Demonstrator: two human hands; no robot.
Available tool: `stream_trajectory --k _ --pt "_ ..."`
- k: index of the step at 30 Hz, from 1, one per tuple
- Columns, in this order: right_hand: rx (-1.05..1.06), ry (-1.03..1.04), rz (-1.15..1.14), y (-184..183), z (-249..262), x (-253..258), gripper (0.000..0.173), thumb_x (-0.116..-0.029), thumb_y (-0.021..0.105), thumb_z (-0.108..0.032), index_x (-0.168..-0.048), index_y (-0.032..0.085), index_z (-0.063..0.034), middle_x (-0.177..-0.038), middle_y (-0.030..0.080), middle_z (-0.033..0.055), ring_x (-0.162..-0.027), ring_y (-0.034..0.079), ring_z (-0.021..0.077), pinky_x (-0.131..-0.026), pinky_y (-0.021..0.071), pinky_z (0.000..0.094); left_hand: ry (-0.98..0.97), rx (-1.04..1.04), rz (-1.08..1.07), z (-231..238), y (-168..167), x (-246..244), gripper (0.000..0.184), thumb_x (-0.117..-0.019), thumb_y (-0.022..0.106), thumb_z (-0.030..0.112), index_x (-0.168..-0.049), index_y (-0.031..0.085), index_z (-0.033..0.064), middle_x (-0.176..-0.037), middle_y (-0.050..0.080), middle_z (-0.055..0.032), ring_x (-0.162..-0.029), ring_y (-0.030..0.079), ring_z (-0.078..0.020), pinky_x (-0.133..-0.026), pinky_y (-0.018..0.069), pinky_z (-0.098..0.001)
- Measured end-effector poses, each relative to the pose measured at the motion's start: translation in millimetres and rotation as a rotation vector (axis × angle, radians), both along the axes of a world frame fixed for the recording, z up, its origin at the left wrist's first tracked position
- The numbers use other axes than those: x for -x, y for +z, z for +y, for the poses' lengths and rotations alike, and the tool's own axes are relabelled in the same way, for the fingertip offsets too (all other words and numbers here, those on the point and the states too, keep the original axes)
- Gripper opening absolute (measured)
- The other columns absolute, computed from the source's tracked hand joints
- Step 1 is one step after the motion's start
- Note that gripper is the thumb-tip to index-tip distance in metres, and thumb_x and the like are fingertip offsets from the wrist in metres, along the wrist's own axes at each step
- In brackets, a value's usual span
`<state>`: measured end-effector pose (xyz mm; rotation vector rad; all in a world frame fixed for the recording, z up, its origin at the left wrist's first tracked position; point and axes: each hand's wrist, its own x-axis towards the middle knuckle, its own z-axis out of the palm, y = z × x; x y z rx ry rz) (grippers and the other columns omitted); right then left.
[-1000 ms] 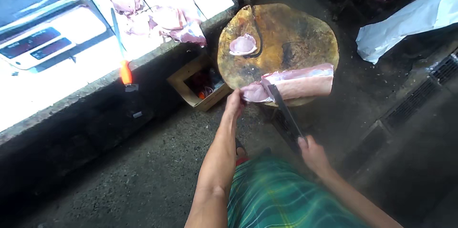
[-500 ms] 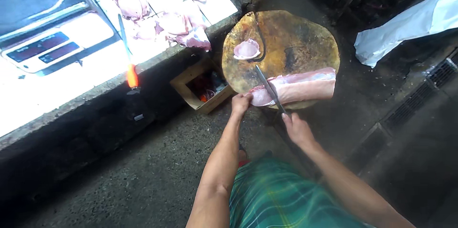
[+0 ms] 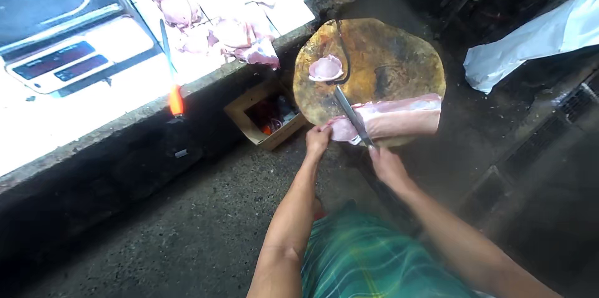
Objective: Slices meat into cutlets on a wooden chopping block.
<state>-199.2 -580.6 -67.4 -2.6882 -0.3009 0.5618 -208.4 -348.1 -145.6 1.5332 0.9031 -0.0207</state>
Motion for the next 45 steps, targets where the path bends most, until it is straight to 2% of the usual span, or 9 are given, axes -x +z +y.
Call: stream_trajectory --k 3,11,15,19,24,28,31,39,45 --pt "0.201 0.004 0.198 15.1 4.7 0.5 0.066 -0.1074 0.026 -0.061 -0.123 0.059 -0.0067 -0.102 0.071 0.0178 -0.104 0.071 0.0358 -0.088 0.0552 0.0563 0.062 -0.022 -0.037 7.4 -5.1 5.0 0.031 -0.0975 0.066 0.03 -0.109 0.07 0.0012 -0.096 0.073 -0.0155 -0.089 0.071 -0.0262 -0.083 0.0593 -0.0505" --pt "-0.017 0.02 0.05 4.1 -14.9 8.0 0.06 -0.1078 0.032 -0.059 -0.113 0.06 -0.0066 -0.08 0.067 0.0138 -0.08 0.071 0.0325 -0.074 0.057 0.0531 0.096 -0.055 -0.249 6.3 2.2 17.4 0.017 -0.0961 0.065 0.021 -0.091 0.065 0.0044 -0.078 0.067 -0.0074 -0.071 0.065 -0.0179 -0.068 0.0566 -0.0411" --pt "0.051 -0.01 0.284 12.3 -28.7 5.7 0.066 -0.1069 0.03 -0.062 -0.116 0.061 -0.0047 -0.094 0.068 0.0182 -0.093 0.07 0.035 -0.082 0.0548 0.0561 -0.203 -0.343 -0.207 16.4 61.7 14.8 0.018 -0.0921 0.068 0.022 -0.099 0.068 0.0049 -0.083 0.068 -0.0093 -0.077 0.067 -0.022 -0.072 0.0564 -0.0487" --pt "-0.138 -0.121 0.332 16.2 -68.0 30.0 0.067 -0.1057 0.028 -0.065 -0.112 0.062 -0.0078 -0.079 0.064 0.0109 -0.068 0.066 0.027 -0.066 0.0568 0.0504 -0.608 -0.559 -0.056 34.0 140.8 -5.6 0.021 -0.0963 0.068 0.031 -0.101 0.07 0.0097 -0.081 0.07 -0.0082 -0.073 0.069 -0.0242 -0.069 0.0576 -0.053" --pt "-0.419 -0.269 0.29 17.8 -99.9 64.1 0.059 -0.1073 0.032 -0.058 -0.108 0.062 -0.0084 -0.068 0.059 0.003 -0.053 0.06 0.0171 -0.051 0.0551 0.0395 -0.482 -0.521 -0.127 64.9 178.8 -53.7 0.027 -0.0959 0.067 0.032 -0.101 0.07 0.0064 -0.087 0.07 -0.0105 -0.079 0.069 -0.0239 -0.075 0.0574 -0.0527" --pt "-0.622 -0.419 0.309 21.2 -104.1 74.6 0.052 -0.1093 0.033 -0.052 -0.109 0.06 -0.0079 -0.066 0.057 0.0004 -0.046 0.054 0.0127 -0.044 0.052 0.0313 -0.094 -0.226 -0.292 98.9 141.9 -116.3 0.028 -0.0956 0.069 0.028 -0.104 0.063 0.0024 -0.087 0.07 -0.0099 -0.074 0.069 -0.0191 -0.07 0.0604 -0.0408" --pt "-0.664 -0.481 0.306 21.2 -107.5 73.7 0.051 -0.11 0.032 -0.051 -0.112 0.06 -0.0075 -0.066 0.057 0.0017 -0.045 0.053 0.0138 -0.043 0.0517 0.0321 0.061 -0.229 -0.114 129.0 83.2 -131.8 0.061 -0.0955 0.07 0.045 -0.135 0.058 -0.0004 -0.123 0.067 -0.0225 -0.108 0.069 -0.0333 -0.091 0.0589 -0.0527" --pt "-0.532 -0.339 0.105 -13.7 -121.5 75.2 0.06 -0.107 0.03 -0.058 -0.107 0.061 -0.007 -0.068 0.058 0.0007 -0.052 0.058 0.0138 -0.049 0.0538 0.037 0.082 0.07 -0.008 31.9 -23.3 -23.8 0.074 -0.0996 0.062 0.055 -0.152 0.04 0.008 -0.126 0.067 -0.0197 -0.107 0.07 -0.03 -0.09 0.0602 -0.0501" --pt "-0.546 -0.19 -0.029 -34.1 -76.5 39.6 0.055 -0.1087 0.035 -0.048 -0.109 0.064 -0.0008 -0.071 0.063 0.0059 -0.06 0.063 0.0181 -0.059 0.0561 0.042 0.025 0.042 0.09 2.7 -14.8 1.0 0.048 -0.1084 0.051 0.041 -0.122 0.067 -0.0017 -0.108 0.072 -0.0186 -0.091 0.071 -0.0252 -0.085 0.0594 -0.0447"
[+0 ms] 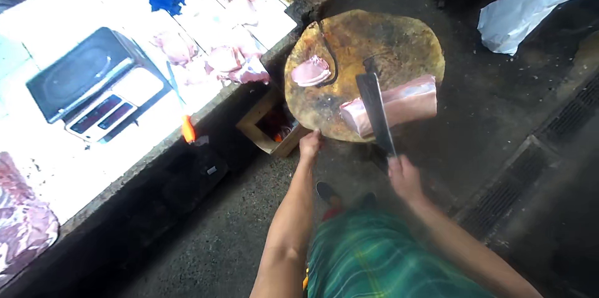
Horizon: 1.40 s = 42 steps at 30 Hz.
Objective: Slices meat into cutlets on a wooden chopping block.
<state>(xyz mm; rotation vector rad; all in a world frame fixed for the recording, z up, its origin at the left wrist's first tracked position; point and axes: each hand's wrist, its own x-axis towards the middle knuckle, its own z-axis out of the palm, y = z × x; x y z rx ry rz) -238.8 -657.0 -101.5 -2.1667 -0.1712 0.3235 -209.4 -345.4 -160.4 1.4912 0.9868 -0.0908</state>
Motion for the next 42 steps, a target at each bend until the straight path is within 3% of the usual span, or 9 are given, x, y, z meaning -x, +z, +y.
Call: stream_trajectory --k 3,7,11,16,20,24,28,35,42 --pt "0.017 0.026 -0.099 -7.6 17.3 -16.7 0.055 -0.108 0.037 -0.048 -0.111 0.064 -0.0008 -0.071 0.064 0.0071 -0.063 0.065 0.0211 -0.062 0.0567 0.0455 -0.035 -0.112 0.018 -9.5 13.0 12.8 0.031 -0.1035 0.062 0.026 -0.12 0.069 0.0011 -0.107 0.073 -0.0169 -0.093 0.072 -0.0255 -0.087 0.0589 -0.0459" --pt "0.028 0.046 -0.113 -13.3 27.6 -24.0 0.058 -0.1077 0.036 -0.055 -0.111 0.063 -0.0034 -0.067 0.061 0.0064 -0.059 0.063 0.0218 -0.058 0.0558 0.0457 -0.072 -0.168 -0.121 -34.1 30.3 26.1 0.022 -0.1013 0.064 0.02 -0.111 0.069 0.0015 -0.099 0.073 -0.0122 -0.088 0.071 -0.021 -0.083 0.0599 -0.0424" --pt "0.054 0.046 -0.085 -19.7 29.1 -24.6 0.059 -0.1072 0.036 -0.057 -0.11 0.064 -0.0042 -0.066 0.06 0.0066 -0.059 0.063 0.0223 -0.059 0.0557 0.0458 -0.145 -0.169 -0.26 -55.1 42.8 21.0 0.018 -0.1024 0.064 0.019 -0.107 0.069 0.0027 -0.095 0.073 -0.0083 -0.084 0.071 -0.0173 -0.08 0.0608 -0.039" --pt "0.154 0.062 -0.081 -24.3 28.2 -23.9 0.059 -0.1073 0.036 -0.055 -0.112 0.063 -0.003 -0.07 0.063 0.0114 -0.065 0.066 0.0295 -0.064 0.0563 0.0528 -0.279 -0.226 -0.333 -72.5 59.6 2.8 0.024 -0.1012 0.067 0.026 -0.111 0.069 0.0039 -0.097 0.073 -0.0075 -0.086 0.07 -0.0156 -0.083 0.0596 -0.0387" --pt "0.205 0.062 -0.157 -35.0 30.1 -21.0 0.056 -0.1075 0.038 -0.052 -0.11 0.063 -0.0023 -0.068 0.063 0.0104 -0.063 0.067 0.0285 -0.061 0.0567 0.0504 -0.374 -0.327 -0.373 -82.4 50.1 -15.7 0.023 -0.1016 0.067 0.027 -0.109 0.069 0.0057 -0.097 0.073 -0.0052 -0.088 0.071 -0.0132 -0.086 0.0599 -0.0375" --pt "0.268 0.05 -0.149 -44.2 31.5 -21.1 0.053 -0.1074 0.042 -0.049 -0.117 0.062 -0.0005 -0.074 0.067 0.0137 -0.07 0.07 0.0315 -0.067 0.0584 0.052 -0.392 -0.405 -0.392 -83.2 38.5 -24.3 0.019 -0.1039 0.062 0.024 -0.107 0.068 0.0057 -0.093 0.072 -0.005 -0.085 0.071 -0.0136 -0.083 0.06 -0.0386" --pt "0.266 0.035 -0.19 -57.5 30.6 -19.5 0.054 -0.1073 0.042 -0.048 -0.115 0.061 0.0026 -0.072 0.067 0.014 -0.068 0.07 0.0314 -0.065 0.0585 0.0508 -0.417 -0.498 -0.406 -83.5 34.9 -23.7 0.017 -0.1033 0.063 0.022 -0.105 0.068 0.0059 -0.091 0.071 -0.0053 -0.083 0.07 -0.0146 -0.081 0.0592 -0.0394" --pt "0.29 0.046 -0.217 -62.9 28.6 -18.6 0.054 -0.1073 0.042 -0.046 -0.117 0.062 0.0042 -0.074 0.068 0.0151 -0.068 0.071 0.0323 -0.066 0.0593 0.0514 -0.422 -0.55 -0.444 -83.9 27.5 -22.1 0.015 -0.1029 0.063 0.02 -0.106 0.068 0.0054 -0.097 0.07 -0.0062 -0.088 0.069 -0.015 -0.084 0.0589 -0.0376" --pt "0.391 0.08 -0.087 -79.0 -5.7 4.4 0.05 -0.1065 0.045 -0.038 -0.123 0.061 0.0067 -0.083 0.072 0.0195 -0.077 0.074 0.0367 -0.072 0.06 0.0531 -0.42 -0.59 -0.427 -82.9 30.7 -23.2 0.016 -0.104 0.061 0.02 -0.106 0.068 0.0052 -0.099 0.069 -0.0085 -0.091 0.069 -0.0187 -0.086 0.0576 -0.0411"
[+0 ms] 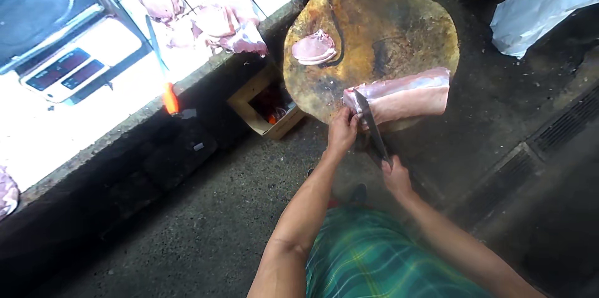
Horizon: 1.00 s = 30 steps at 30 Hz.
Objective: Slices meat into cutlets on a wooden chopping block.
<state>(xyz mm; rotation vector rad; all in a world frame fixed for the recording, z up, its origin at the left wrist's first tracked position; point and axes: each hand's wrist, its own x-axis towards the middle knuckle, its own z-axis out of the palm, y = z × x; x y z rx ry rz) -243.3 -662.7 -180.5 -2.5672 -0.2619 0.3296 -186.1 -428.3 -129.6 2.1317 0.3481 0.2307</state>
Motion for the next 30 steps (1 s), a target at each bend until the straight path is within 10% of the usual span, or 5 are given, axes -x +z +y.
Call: stream_trajectory --k 11,18,30 --pt "-0.226 0.045 -0.153 59.9 -9.2 10.2 0.065 -0.1092 0.031 -0.049 -0.112 0.064 0.0068 -0.068 0.064 0.0112 -0.06 0.066 0.0231 -0.057 0.057 0.0438 0.084 0.645 0.05 5.3 1.0 11.7 0.029 -0.106 0.045 0.017 -0.12 0.064 -0.0002 -0.104 0.073 -0.0134 -0.088 0.072 -0.0208 -0.081 0.0608 -0.0404" --pt "-0.174 0.0 0.037 84.8 46.5 -39.9 0.056 -0.108 0.034 -0.057 -0.109 0.061 -0.0074 -0.067 0.06 0.0091 -0.061 0.063 0.0273 -0.059 0.0541 0.0503 0.061 0.476 0.038 -1.7 5.3 11.2 0.022 -0.1058 0.058 0.023 -0.113 0.065 0.0029 -0.096 0.073 -0.008 -0.084 0.071 -0.0168 -0.079 0.0613 -0.0375" --pt "0.004 0.005 0.14 42.9 21.6 -25.5 0.055 -0.1087 0.037 -0.052 -0.116 0.061 -0.0024 -0.077 0.068 0.015 -0.077 0.071 0.0329 -0.073 0.0578 0.0518 0.004 0.133 0.126 0.8 10.0 -7.8 0.025 -0.1076 0.054 0.024 -0.113 0.065 0.0023 -0.096 0.071 -0.0123 -0.09 0.07 -0.0232 -0.086 0.0574 -0.0476"
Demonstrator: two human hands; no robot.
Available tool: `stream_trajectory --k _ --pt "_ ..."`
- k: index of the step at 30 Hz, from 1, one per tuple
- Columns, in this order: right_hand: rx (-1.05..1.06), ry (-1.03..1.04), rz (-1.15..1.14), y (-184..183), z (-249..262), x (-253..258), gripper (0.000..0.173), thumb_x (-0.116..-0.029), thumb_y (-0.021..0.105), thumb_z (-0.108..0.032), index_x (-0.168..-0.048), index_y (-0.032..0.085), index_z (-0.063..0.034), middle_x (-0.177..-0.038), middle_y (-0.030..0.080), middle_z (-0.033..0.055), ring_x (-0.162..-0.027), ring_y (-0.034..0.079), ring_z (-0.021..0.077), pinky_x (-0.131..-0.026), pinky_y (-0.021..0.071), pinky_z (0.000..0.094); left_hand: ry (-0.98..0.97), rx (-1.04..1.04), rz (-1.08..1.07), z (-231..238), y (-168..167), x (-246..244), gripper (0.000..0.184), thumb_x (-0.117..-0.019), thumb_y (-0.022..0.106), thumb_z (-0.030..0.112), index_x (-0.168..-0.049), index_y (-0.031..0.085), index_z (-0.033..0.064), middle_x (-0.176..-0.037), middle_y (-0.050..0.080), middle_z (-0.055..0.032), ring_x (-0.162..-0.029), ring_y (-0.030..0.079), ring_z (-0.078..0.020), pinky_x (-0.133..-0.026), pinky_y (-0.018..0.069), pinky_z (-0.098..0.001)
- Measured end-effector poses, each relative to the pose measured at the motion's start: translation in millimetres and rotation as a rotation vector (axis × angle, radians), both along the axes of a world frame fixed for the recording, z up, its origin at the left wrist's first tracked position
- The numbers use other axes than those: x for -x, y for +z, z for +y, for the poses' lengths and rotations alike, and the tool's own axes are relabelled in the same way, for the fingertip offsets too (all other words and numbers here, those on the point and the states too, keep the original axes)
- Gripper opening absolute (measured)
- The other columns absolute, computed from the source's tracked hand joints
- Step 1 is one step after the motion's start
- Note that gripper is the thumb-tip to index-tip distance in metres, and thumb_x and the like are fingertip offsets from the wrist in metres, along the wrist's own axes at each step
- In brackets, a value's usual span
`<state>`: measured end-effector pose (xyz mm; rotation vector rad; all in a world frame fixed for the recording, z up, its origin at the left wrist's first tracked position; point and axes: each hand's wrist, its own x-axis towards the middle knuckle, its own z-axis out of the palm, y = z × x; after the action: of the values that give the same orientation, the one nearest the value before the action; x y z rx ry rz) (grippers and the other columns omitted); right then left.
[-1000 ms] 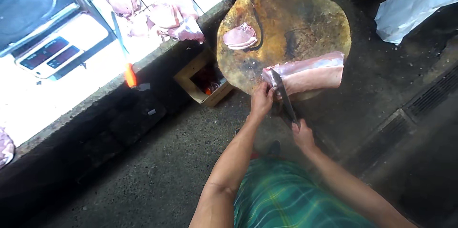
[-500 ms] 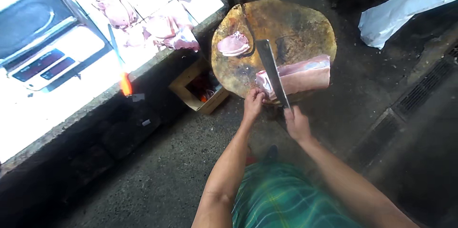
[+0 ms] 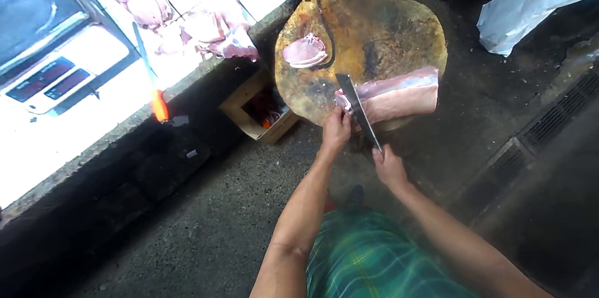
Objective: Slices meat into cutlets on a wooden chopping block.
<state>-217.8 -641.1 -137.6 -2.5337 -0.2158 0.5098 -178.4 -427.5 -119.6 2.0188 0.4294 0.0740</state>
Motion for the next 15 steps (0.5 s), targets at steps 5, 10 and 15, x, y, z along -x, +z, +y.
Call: stream_trajectory --k 5,10,15 --pt "0.066 0.007 0.093 -31.6 -36.6 29.4 0.054 -0.1084 0.037 -0.046 -0.127 0.058 0.0001 -0.087 0.071 0.018 -0.084 0.073 0.0359 -0.077 0.0584 0.054 0.027 0.031 -0.049 4.6 -6.1 -1.6 0.025 -0.1072 0.053 0.022 -0.116 0.066 0.0025 -0.101 0.073 -0.0111 -0.094 0.072 -0.0202 -0.089 0.0586 -0.0457" --pt "0.018 0.002 0.062 -45.8 -93.0 71.6 0.063 -0.1073 0.033 -0.051 -0.124 0.061 0.0033 -0.084 0.071 0.0196 -0.078 0.072 0.0361 -0.072 0.0584 0.0548 0.235 0.537 -0.063 10.2 -11.3 1.1 0.029 -0.1093 0.046 0.021 -0.12 0.062 -0.0001 -0.092 0.069 -0.0091 -0.079 0.067 -0.0163 -0.073 0.058 -0.0369" --pt "-0.178 0.009 -0.171 0.9 -55.9 51.3 0.065 -0.1084 0.031 -0.049 -0.117 0.063 0.0066 -0.072 0.066 0.0141 -0.064 0.068 0.0269 -0.061 0.0577 0.0484 0.27 0.872 0.039 17.3 -17.3 4.7 0.04 -0.1109 0.027 0.029 -0.121 0.057 0.0046 -0.086 0.072 -0.0093 -0.067 0.068 -0.0173 -0.058 0.0536 -0.0305"
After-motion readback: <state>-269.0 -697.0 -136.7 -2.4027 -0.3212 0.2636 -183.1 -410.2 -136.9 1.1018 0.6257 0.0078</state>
